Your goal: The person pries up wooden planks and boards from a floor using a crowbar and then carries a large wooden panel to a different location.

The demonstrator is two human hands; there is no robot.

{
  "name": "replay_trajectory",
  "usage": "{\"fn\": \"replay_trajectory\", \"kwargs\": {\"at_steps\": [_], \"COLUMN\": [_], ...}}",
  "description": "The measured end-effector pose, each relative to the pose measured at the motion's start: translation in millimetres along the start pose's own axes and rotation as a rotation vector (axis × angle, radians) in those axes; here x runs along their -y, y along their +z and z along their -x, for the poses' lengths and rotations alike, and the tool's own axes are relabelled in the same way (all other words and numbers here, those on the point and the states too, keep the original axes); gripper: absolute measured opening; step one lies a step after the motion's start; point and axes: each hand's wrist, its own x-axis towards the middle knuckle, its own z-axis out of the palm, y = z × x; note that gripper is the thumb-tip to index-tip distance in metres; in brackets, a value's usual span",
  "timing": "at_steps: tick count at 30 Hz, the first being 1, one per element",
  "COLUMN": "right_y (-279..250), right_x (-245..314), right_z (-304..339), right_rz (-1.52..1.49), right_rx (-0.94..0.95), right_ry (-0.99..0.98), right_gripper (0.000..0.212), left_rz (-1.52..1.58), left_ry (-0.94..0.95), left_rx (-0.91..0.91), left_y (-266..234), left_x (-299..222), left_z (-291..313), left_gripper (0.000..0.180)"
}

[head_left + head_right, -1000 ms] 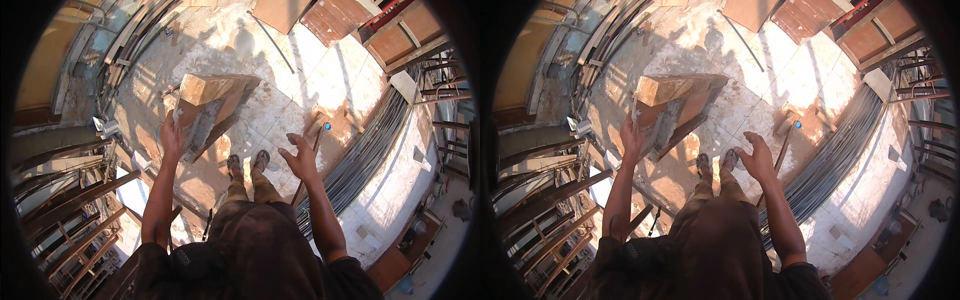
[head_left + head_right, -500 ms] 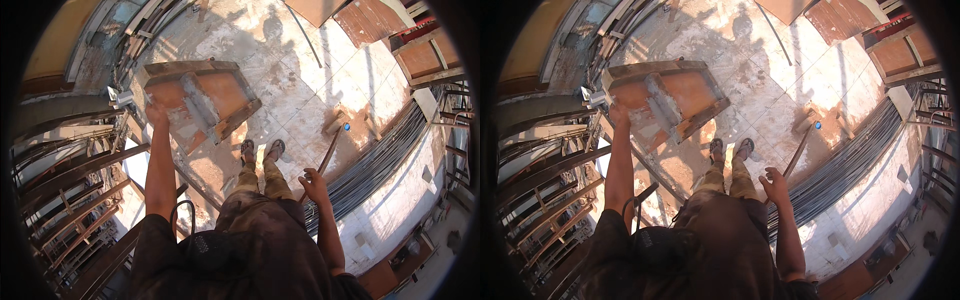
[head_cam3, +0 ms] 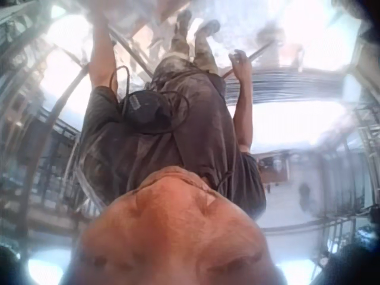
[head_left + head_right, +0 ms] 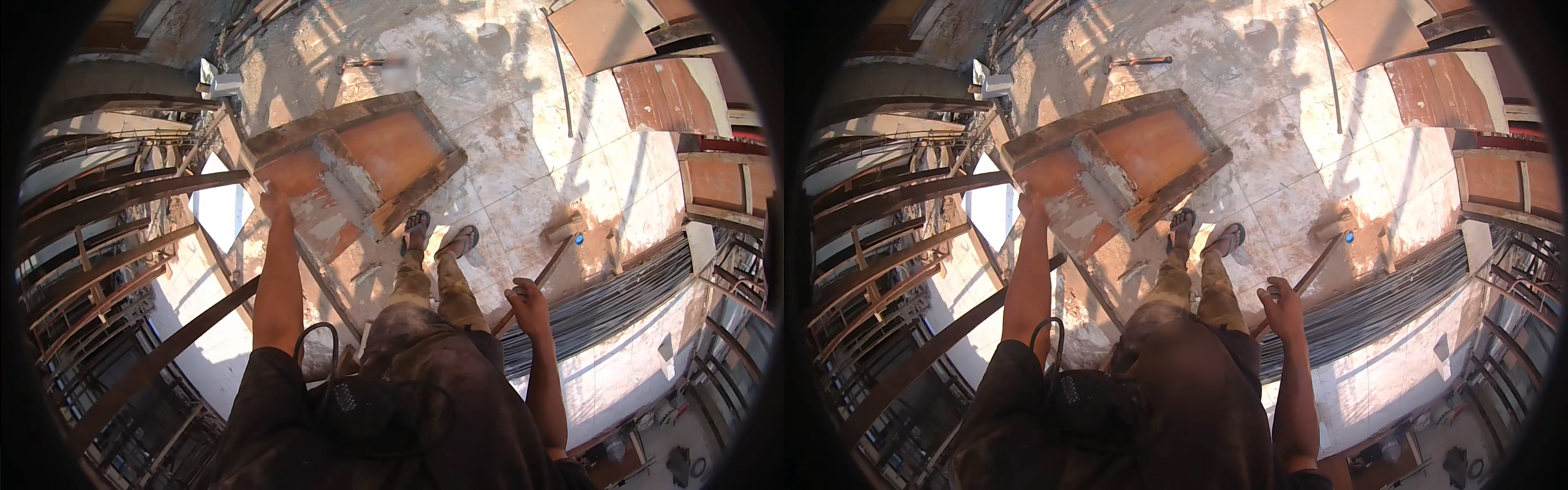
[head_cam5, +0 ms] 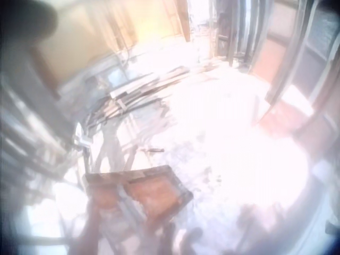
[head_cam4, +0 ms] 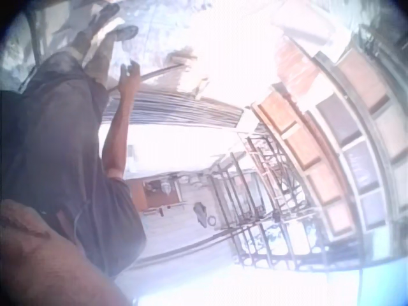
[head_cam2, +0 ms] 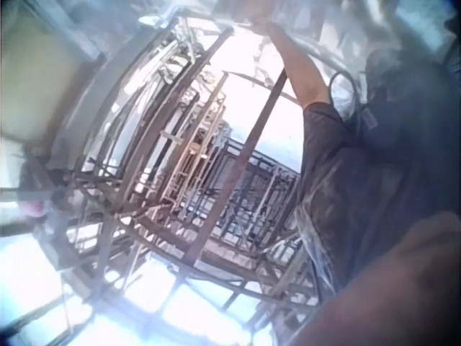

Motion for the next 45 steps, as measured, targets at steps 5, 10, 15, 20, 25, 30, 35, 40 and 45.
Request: {"fn": "replay_trajectory", "kwargs": {"at_steps": [5, 10, 15, 20, 25, 30, 35, 40, 45], "right_y": [8.1, 27.4, 49.5, 60.9, 85.8, 81.0, 77.7, 80.4, 82.5], "right_x": [16.1, 28.7, 46.6, 45.0, 58.5, 67.8, 57.9, 56.9, 40.4], "right_z": [4.3, 7.6, 13.6, 17.8, 17.7, 20.4, 21.2, 25.8, 30.9], "right_rz": [0.060, 0.099, 0.053, 0.053, 0.061, 0.113, 0.130, 0.119, 0.094], "right_rx": [0.023, 0.037, 0.043, 0.040, 0.080, 0.064, 0.027, 0.019, 0.002], "right_ry": [-0.003, 0.006, 0.042, 0.097, 0.073, 0.109, 0.069, 0.118, 0.108], "right_gripper": [0.043, 0.042, 0.042, 0.044, 0.047, 0.045, 0.044, 0.044, 0.046], "left_rz": [0.205, 0.278, 0.385, 0.305, 0.357, 0.244, 0.214, 0.215, 0.394], "left_ry": [-0.199, -0.263, -0.279, -0.338, -0.367, -0.421, -0.500, -0.557, -0.564], "left_rx": [0.282, 0.378, 0.201, 0.229, 0.077, 0.194, 0.192, 0.216, 0.337], "left_y": [8.8, -0.8, -1.0, 7.1, -7.1, -9.6, -16.0, -24.3, -9.4], "left_x": [89.2, 162.0, 186.9, 188.5, 190.4, 181.7, 157.0, 137.0, 146.1], "left_z": [-20.6, -71.8, -67.3, -14.0, -25.7, 18.9, 35.3, 32.2, 22.5], "left_gripper": [0.061, 0.070, 0.073, 0.075, 0.076, 0.076, 0.073, 0.074, 0.067]}}
